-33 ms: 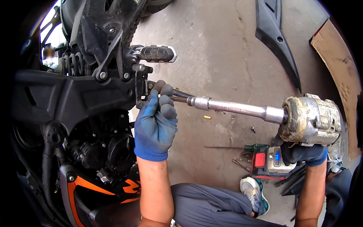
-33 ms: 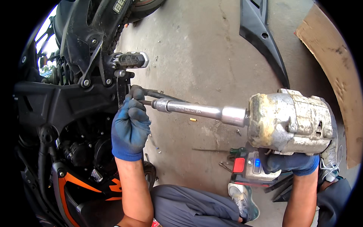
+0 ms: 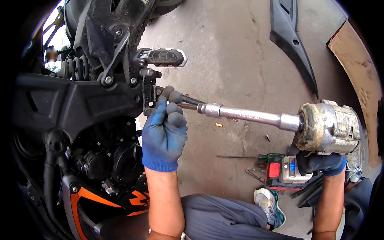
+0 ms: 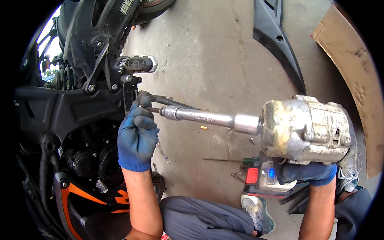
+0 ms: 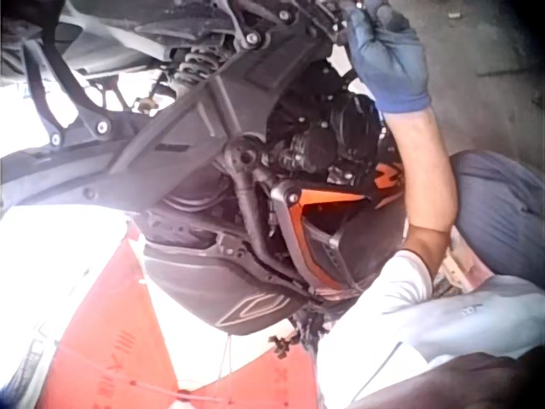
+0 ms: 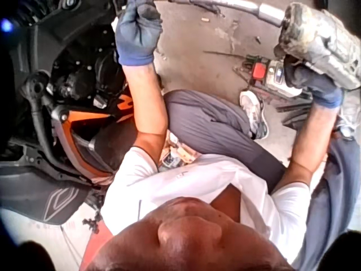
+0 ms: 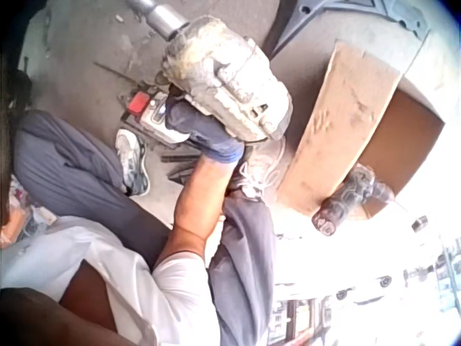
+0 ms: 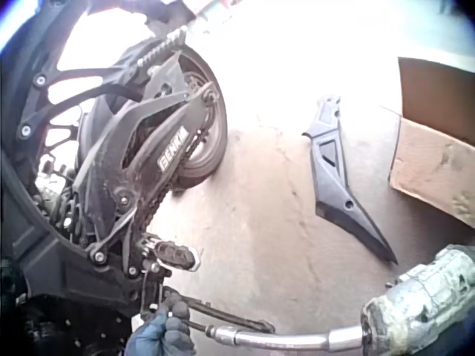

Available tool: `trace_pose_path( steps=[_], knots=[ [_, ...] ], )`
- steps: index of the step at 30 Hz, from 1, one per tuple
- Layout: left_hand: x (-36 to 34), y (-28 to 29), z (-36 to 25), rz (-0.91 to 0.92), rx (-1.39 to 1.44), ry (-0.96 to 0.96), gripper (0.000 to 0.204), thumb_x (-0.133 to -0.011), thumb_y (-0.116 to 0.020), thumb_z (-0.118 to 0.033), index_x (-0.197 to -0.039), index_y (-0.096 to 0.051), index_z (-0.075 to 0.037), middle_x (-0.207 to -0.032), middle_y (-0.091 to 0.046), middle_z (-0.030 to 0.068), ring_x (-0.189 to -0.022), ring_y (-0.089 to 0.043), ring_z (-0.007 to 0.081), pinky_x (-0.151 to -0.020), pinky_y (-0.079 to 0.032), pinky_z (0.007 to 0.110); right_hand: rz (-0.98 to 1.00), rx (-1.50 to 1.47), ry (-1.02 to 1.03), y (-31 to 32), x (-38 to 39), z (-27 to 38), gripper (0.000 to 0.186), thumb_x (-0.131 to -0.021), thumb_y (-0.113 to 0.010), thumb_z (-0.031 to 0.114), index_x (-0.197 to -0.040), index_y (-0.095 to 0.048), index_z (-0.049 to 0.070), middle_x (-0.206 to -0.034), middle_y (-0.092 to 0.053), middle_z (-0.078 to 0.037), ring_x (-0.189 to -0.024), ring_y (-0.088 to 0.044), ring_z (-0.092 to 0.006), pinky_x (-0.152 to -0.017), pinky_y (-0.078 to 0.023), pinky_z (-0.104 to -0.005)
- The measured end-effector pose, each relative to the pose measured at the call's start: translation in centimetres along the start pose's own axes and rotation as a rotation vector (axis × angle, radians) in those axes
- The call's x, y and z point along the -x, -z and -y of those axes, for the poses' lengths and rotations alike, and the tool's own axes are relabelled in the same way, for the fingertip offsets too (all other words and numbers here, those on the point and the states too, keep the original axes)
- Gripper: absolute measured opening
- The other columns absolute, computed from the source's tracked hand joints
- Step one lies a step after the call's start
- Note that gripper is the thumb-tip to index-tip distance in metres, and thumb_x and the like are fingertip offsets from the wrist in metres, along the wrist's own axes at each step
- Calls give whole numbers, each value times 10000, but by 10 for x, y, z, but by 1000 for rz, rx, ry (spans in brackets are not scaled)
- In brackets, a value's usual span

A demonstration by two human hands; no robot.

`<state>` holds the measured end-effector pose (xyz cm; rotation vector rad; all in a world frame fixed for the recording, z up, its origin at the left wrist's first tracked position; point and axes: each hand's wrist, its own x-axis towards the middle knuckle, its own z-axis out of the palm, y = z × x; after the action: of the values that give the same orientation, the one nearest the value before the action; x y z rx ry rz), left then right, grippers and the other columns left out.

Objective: The person removes a black plastic side panel from a motorcycle using a power tool. They then place the panel on the ground and proceed to remove additional fasteners from the motorcycle's frame and engine area using the same tool.

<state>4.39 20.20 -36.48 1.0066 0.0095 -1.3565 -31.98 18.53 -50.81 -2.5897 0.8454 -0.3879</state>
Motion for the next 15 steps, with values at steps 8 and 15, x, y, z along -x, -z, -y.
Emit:
trace_pose_path(
  steps=[8, 15],
  knots=[
    [35, 6, -11, -87, 5, -147, 309, -1025, -404, -163, -1233, -503, 44, -1012, -615, 151, -797, -640, 146, -635, -583, 258, -88, 48, -13, -11, -10, 19, 563, -723, -658, 517, -1206, -604, 233, -1177, -601, -35, -1085, -564, -240, -971, -380, -480],
    [51, 19, -20, -109, -84, -258, 332, -1018, -440, -237, -1224, -519, 11, -1059, -621, 82, -746, -636, 94, -559, -524, 213, -125, 82, 50, -20, -11, 23, 586, -761, -617, 547, -1257, -564, 240, -1243, -572, -56, -1113, -566, -246, -963, -399, -472]
  ],
)
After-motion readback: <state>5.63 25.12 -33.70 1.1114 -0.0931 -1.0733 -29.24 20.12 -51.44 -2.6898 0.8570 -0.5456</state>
